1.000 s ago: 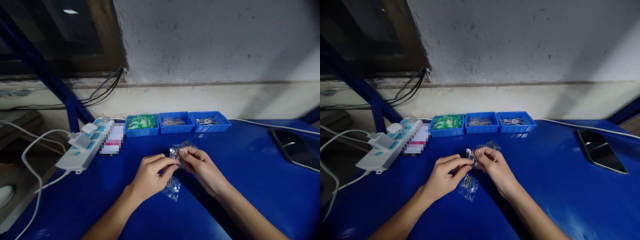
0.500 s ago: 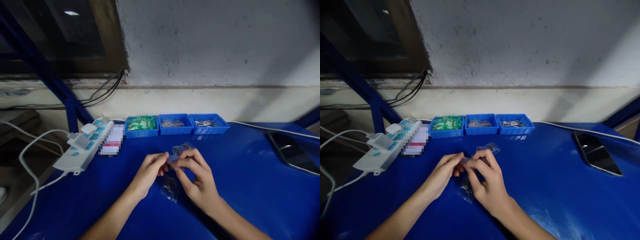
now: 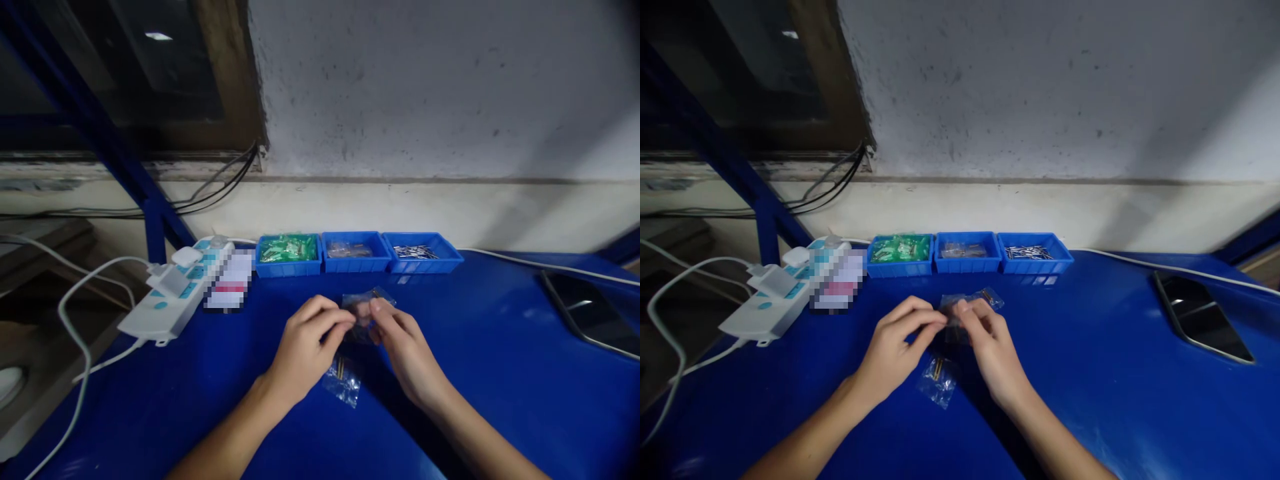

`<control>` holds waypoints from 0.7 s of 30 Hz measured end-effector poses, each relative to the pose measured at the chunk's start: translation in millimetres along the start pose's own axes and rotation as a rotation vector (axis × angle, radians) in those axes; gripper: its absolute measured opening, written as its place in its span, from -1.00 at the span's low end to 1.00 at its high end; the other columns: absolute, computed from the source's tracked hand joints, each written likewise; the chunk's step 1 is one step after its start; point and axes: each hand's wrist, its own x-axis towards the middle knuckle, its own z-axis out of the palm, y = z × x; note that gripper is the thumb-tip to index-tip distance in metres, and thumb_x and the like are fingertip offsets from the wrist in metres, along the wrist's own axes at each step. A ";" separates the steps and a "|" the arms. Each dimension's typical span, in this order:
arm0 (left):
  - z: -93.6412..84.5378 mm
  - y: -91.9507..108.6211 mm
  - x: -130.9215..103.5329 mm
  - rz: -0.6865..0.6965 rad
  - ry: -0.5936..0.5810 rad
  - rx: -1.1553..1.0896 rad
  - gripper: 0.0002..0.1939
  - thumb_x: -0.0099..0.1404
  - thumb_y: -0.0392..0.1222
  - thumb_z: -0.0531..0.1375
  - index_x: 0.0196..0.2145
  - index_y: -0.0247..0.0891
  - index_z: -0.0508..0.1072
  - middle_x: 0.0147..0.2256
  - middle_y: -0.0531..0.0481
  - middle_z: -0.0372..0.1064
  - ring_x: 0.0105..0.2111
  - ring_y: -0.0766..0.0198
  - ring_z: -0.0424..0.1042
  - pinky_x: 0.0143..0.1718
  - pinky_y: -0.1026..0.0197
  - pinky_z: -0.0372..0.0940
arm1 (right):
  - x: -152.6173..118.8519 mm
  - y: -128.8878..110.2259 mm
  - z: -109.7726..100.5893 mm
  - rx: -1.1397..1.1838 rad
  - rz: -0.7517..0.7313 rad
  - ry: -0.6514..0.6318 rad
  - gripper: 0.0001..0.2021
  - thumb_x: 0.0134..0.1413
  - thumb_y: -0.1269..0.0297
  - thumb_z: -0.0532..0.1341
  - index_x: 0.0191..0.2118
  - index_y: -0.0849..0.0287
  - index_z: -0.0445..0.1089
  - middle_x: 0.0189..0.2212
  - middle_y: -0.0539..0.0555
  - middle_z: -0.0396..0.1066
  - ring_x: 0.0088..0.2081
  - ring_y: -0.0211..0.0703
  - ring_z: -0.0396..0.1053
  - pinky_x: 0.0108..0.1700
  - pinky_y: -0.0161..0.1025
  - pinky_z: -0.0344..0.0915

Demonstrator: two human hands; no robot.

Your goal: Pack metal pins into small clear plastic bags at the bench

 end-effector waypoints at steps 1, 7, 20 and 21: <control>1.2 0.5 -1.6 0.040 -0.044 0.045 -0.84 0.30 -0.28 0.08 -0.28 -0.19 0.48 -0.32 -0.01 0.34 -0.28 0.30 0.33 -0.23 0.26 0.23 | 1.4 1.2 -0.2 0.056 0.056 -0.003 -0.67 0.14 0.04 0.09 -0.40 0.20 0.39 -0.48 0.01 0.25 -0.43 -0.25 0.20 -0.42 -0.30 0.10; 5.8 3.9 -1.7 -0.115 -0.169 0.019 -0.78 0.32 -0.16 0.06 -0.33 -0.23 0.48 -0.32 -0.03 0.35 -0.26 0.24 0.33 -0.20 0.21 0.20 | 5.3 6.9 -0.4 0.005 0.044 0.025 -0.76 0.02 0.11 0.23 -0.32 0.21 0.40 -0.43 0.03 0.37 -0.40 -0.22 0.29 -0.37 -0.30 0.18; 0.4 -6.8 7.6 -0.702 -0.071 -0.614 -0.69 0.25 0.02 0.08 -0.40 -0.29 0.41 -0.45 0.03 0.37 -0.49 0.36 0.29 -0.49 0.31 0.08 | -7.8 7.0 8.1 -0.517 -0.629 0.039 -0.87 0.08 0.41 0.17 -0.25 0.11 0.43 -0.29 0.07 0.42 -0.17 -0.11 0.29 -0.09 -0.12 0.19; 0.4 -6.8 7.3 -0.655 -0.060 -0.567 -0.72 0.27 -0.02 0.07 -0.41 -0.28 0.41 -0.46 0.03 0.36 -0.48 0.35 0.29 -0.48 0.31 0.10 | -8.1 6.7 8.3 -0.524 -0.621 0.038 -0.87 0.08 0.40 0.18 -0.26 0.10 0.43 -0.27 0.08 0.41 -0.15 -0.09 0.27 -0.06 -0.10 0.17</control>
